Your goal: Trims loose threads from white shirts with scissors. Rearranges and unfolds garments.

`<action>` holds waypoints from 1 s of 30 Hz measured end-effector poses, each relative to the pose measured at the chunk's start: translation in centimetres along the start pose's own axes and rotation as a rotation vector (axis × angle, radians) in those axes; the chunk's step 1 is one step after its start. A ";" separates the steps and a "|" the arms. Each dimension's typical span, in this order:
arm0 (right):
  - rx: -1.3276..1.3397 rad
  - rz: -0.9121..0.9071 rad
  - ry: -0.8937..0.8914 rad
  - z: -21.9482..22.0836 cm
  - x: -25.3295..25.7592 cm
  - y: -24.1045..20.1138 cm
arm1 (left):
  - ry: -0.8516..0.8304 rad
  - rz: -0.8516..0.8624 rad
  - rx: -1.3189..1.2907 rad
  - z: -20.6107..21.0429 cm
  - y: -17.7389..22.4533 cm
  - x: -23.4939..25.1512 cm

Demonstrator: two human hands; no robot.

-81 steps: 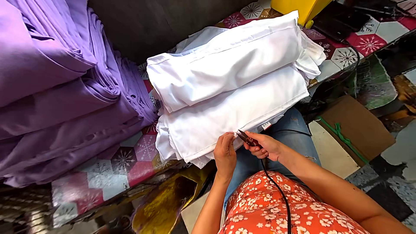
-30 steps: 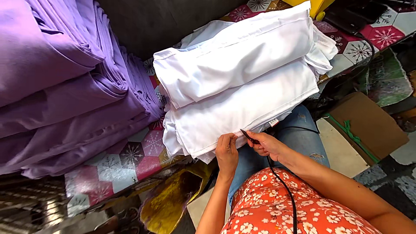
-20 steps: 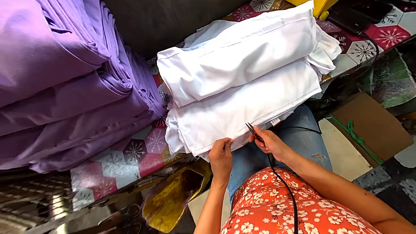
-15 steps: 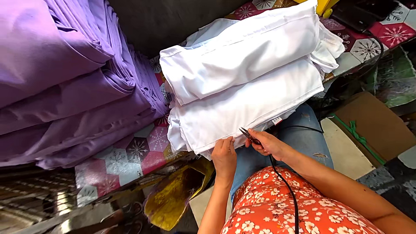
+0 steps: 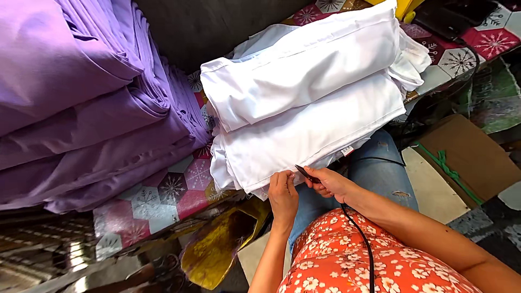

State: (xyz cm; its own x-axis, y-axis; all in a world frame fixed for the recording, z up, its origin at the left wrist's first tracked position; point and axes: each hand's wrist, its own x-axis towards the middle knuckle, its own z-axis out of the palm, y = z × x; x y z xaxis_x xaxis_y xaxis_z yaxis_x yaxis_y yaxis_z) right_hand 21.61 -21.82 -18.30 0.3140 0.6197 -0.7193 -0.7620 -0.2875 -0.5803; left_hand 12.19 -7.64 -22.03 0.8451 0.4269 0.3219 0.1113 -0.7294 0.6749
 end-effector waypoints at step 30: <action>-1.345 -1.068 0.509 -2.6 1.8 -1.6 | -0.270 -0.949 0.736 -18.1 -11.3 -4.2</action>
State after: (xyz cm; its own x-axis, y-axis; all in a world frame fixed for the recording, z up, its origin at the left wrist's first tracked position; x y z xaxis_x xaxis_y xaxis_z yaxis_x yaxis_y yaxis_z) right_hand 24.89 -22.18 -19.64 0.6369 0.7280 0.2539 0.7244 -0.4523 -0.5203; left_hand -2.08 8.51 -18.94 0.3398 0.8918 -0.2987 0.9348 -0.3552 0.0030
